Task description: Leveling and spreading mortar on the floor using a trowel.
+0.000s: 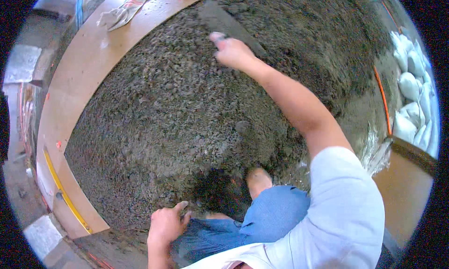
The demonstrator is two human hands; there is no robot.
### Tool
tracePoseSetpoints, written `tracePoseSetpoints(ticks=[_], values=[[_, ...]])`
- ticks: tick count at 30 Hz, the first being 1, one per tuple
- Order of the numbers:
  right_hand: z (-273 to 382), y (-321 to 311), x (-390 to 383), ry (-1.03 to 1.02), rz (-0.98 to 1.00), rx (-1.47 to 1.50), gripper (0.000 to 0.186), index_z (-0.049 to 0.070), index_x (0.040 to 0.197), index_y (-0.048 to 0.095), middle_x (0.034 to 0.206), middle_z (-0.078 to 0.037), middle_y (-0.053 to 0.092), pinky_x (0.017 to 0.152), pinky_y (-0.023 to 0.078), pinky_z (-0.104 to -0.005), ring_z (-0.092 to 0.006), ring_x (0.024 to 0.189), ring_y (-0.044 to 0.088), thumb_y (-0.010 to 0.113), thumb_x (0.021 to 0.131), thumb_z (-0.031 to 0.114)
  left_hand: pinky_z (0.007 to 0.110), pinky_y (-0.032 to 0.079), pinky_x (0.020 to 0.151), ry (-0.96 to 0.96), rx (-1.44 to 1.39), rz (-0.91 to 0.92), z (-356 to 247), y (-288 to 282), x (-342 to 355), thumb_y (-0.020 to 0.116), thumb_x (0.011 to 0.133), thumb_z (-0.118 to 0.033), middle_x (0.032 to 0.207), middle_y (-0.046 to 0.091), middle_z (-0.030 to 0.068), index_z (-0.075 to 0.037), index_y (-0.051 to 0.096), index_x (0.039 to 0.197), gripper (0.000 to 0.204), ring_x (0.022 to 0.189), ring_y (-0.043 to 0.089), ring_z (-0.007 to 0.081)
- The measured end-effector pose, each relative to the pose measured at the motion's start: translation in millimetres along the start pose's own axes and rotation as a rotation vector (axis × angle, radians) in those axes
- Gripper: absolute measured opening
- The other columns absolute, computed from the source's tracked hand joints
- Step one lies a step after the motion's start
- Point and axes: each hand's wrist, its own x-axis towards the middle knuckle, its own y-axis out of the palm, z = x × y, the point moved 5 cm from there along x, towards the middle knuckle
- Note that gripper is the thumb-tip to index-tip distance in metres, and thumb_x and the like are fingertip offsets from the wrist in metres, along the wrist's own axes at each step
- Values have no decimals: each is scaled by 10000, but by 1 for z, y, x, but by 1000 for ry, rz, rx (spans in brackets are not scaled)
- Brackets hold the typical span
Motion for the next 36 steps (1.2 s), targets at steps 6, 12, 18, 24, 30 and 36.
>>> tracePoseSetpoints(ticks=[6, 12, 18, 24, 30, 36], values=[[35, 38, -11, -262, 38, 126, 248, -15, 801, 587, 721, -171, 618, 668, 474, -391, -257, 702, 621, 578, 696, 210, 475, 522, 675, 26, 7, -1, 0, 3, 5, 555, 864, -380, 729, 663, 181, -132, 603, 1157, 387, 713, 657, 368], [-11, 17, 74, 177, 61, 190, 232, 32, 775, 631, 626, -65, 596, 541, 482, -336, -179, 577, 602, 628, 723, 258, 474, 519, 660, 22, -22, -41, 7, 6, 2, 568, 854, -387, 705, 654, 180, -145, 612, 1140, 377, 689, 651, 364], [-42, -30, 70, 385, -72, 186, 216, 19, 728, 598, 628, -24, 566, 499, 453, -302, -130, 513, 530, 619, 750, 233, 472, 519, 638, -56, -62, -57, 22, 18, -25, 561, 853, -401, 668, 651, 160, -155, 615, 1136, 379, 646, 650, 359], [-14, 0, 5, 91, 175, 168, 202, 22, 766, 586, 613, -31, 563, 455, 447, -286, -127, 476, 544, 636, 729, 214, 479, 517, 630, -60, -25, -22, 26, 23, -27, 541, 860, -409, 672, 657, 163, -158, 608, 1148, 388, 641, 655, 361], [-75, -54, 81, 249, -115, 52, 325, 9, 650, 603, 601, -95, 575, 568, 470, -358, -208, 600, 599, 617, 727, 324, 473, 511, 648, -8, -26, -71, 21, 19, -24, 535, 866, -401, 671, 654, 164, -150, 607, 1154, 389, 652, 653, 358], [-93, -56, 10, 118, -197, -635, 288, 98, 1010, 610, 998, -170, 652, 799, 495, -481, -372, 936, 621, 494, 782, 232, 453, 498, 604, -9, -51, -77, 21, 29, -52, 558, 862, -371, 650, 645, 149, -125, 610, 1148, 381, 613, 642, 333]])
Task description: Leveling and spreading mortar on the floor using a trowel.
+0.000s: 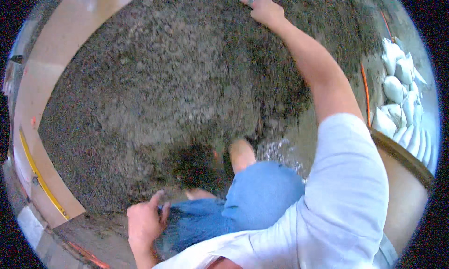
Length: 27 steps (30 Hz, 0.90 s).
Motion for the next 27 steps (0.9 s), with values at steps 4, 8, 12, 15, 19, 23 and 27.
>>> tracePoseSetpoints(ticks=[4, 8, 12, 15, 19, 23, 27], values=[[16, 28, -70, -18, 145, 4, 242, 78, 951, 601, 934, -169, 666, 745, 523, -467, -366, 882, 640, 507, 805, 247, 436, 499, 579, 49, -6, -72, -6, -4, 1, 585, 849, -338, 646, 645, 133, -101, 614, 1138, 375, 591, 640, 313], [16, 14, -170, -262, 219, -6, 174, 106, 887, 622, 819, -161, 666, 706, 523, -472, -358, 773, 650, 579, 748, 202, 420, 501, 552, 117, -44, -144, -11, -3, -5, 599, 841, -319, 647, 642, 128, -99, 616, 1139, 371, 577, 638, 303], [0, 15, -148, -222, 163, 8, 184, 81, 856, 622, 815, -162, 661, 723, 518, -467, -364, 794, 644, 591, 721, 202, 415, 500, 541, 184, 16, -144, -24, -2, -12, 607, 836, -305, 654, 634, 124, -94, 609, 1141, 371, 583, 639, 296], [62, 18, -159, -319, 257, 141, 200, 60, 860, 614, 824, -177, 657, 736, 512, -465, -381, 813, 635, 579, 709, 185, 419, 501, 544, 159, -3, -175, -20, 3, -23, 605, 838, -304, 665, 637, 128, -92, 609, 1137, 367, 589, 640, 294], [115, 21, -211, -538, 532, 191, 229, 50, 866, 615, 809, -194, 650, 710, 502, -466, -381, 820, 632, 579, 671, 166, 434, 485, 553, 147, -22, -215, -22, 7, -32, 641, 809, -281, 641, 620, 141, -110, 609, 1127, 362, 601, 628, 319], [179, 23, -241, -745, 600, 198, 173, 44, 798, 590, 742, -185, 633, 688, 492, -471, -388, 749, 619, 585, 648, 130, 431, 492, 555, 103, -25, -223, -23, 6, -42, 636, 814, -281, 645, 624, 139, -106, 602, 1131, 364, 606, 633, 316], [240, 20, -273, -937, 645, 132, 176, 68, 834, 627, 753, -181, 648, 690, 504, -466, -375, 755, 639, 600, 668, 122, 427, 501, 555, 144, -12, -244, -22, 11, -45, 623, 827, -282, 668, 636, 129, -94, 593, 1127, 355, 610, 637, 308]])
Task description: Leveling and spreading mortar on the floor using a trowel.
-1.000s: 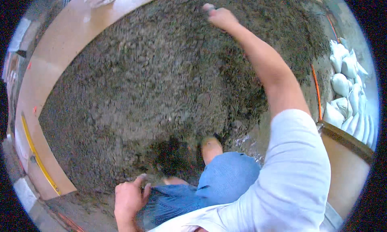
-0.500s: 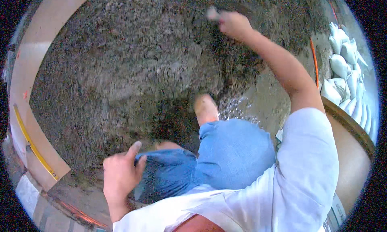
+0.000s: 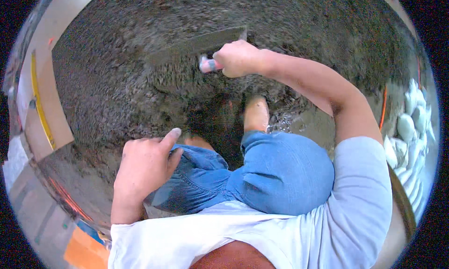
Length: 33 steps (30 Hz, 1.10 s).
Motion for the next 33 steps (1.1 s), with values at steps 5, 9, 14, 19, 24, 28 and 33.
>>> tracePoseSetpoints(ticks=[5, 9, 14, 19, 24, 28, 33], values=[[-4, -81, 48, 50, -268, -122, 161, 82, 847, 643, 777, -144, 659, 666, 520, -433, -325, 752, 650, 608, 697, 128, 420, 505, 561, -42, -12, 21, 2, 2, -18, 609, 838, -293, 684, 644, 121, -83, 592, 1120, 352, 619, 641, 305], [-16, -88, 117, 70, -83, -89, 164, 44, 837, 628, 757, -173, 650, 649, 511, -447, -347, 731, 646, 589, 723, 155, 420, 505, 563, -45, -37, -38, 4, 0, -19, 600, 847, -291, 664, 633, 120, -76, 586, 1126, 353, 619, 639, 310], [10, -33, 48, -42, 52, -64, 120, 43, 755, 663, 727, -192, 650, 635, 528, -456, -368, 730, 654, 582, 690, 104, 374, 507, 512, -4, -29, -128, 11, 0, -34, 589, 842, -270, 634, 639, 109, -35, 592, 1069, 327, 581, 652, 273], [-5, -58, -22, -64, 412, -430, 142, 40, 847, 639, 780, -190, 651, 675, 515, -485, -377, 775, 639, 547, 751, 88, 374, 498, 485, 26, -21, -116, 13, 1, -41, 575, 851, -274, 618, 632, 100, -29, 591, 1078, 334, 553, 643, 268], [-47, -94, 72, 297, -212, -53, 189, 23, 857, 644, 770, -187, 659, 635, 525, -452, -361, 722, 653, 559, 800, 182, 368, 497, 485, 95, -33, -142, 10, -1, -33, 569, 857, -270, 605, 627, 100, -21, 593, 1088, 341, 547, 642, 260], [-21, -18, 81, 181, -124, 107, 222, -23, 819, 610, 724, -209, 640, 654, 501, -468, -374, 699, 635, 537, 819, 187, 365, 500, 494, 87, -40, -153, 12, -2, -37, 574, 853, -267, 606, 628, 106, -14, 602, 1085, 344, 545, 641, 257], [-13, -52, -17, 180, 322, -168, 185, 27, 854, 652, 823, -203, 659, 724, 523, -438, -334, 820, 661, 588, 776, 182, 399, 510, 552, -47, -135, -106, 27, 8, -59, 608, 843, -299, 655, 631, 109, -61, 591, 1126, 370, 610, 643, 285]])
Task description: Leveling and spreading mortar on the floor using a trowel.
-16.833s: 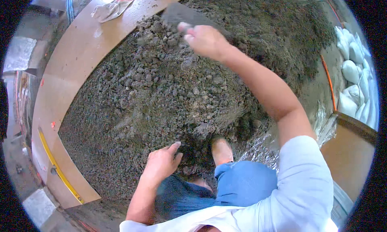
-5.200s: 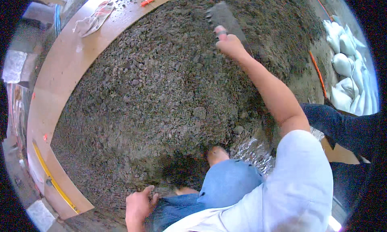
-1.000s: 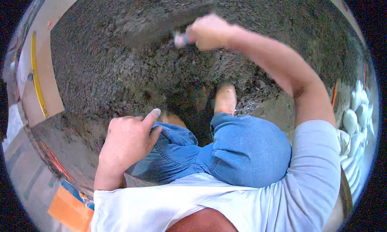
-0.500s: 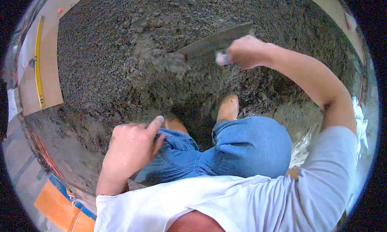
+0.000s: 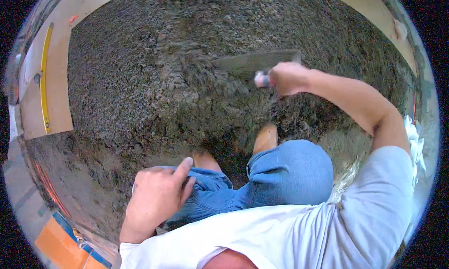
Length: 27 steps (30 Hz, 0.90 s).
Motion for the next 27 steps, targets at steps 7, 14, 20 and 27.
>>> tracePoseSetpoints(ticks=[7, 14, 20, 27], values=[[45, -102, 161, 12, -544, 313, 337, -51, 818, 643, 867, -259, 656, 716, 525, -464, -367, 838, 662, 497, 857, 250, 349, 493, 479, 73, 31, -54, -14, -7, 16, 586, 840, -262, 617, 630, 92, -25, 611, 1079, 337, 531, 635, 232], [74, 0, 72, -34, -137, 81, 201, 12, 863, 628, 822, -206, 656, 757, 515, -461, -379, 850, 643, 567, 740, 159, 334, 478, 461, 71, 37, -91, -3, -3, 1, 600, 815, -258, 563, 601, 53, -36, 625, 1070, 339, 503, 616, 211], [42, -12, 40, 92, 46, 226, 167, -10, 851, 602, 745, -204, 638, 618, 502, -429, -313, 686, 656, 572, 705, 65, 334, 475, 457, 75, 66, -115, -4, -5, -10, 600, 809, -250, 543, 590, 52, -35, 633, 1059, 331, 496, 610, 211], [156, -12, 97, -243, -123, 165, 171, -34, 796, 624, 705, -201, 645, 620, 515, -432, -329, 675, 656, 596, 690, 98, 361, 484, 462, 87, 25, -78, -15, -3, 2, 587, 829, -241, 550, 597, 89, -27, 619, 1069, 323, 518, 624, 247]])
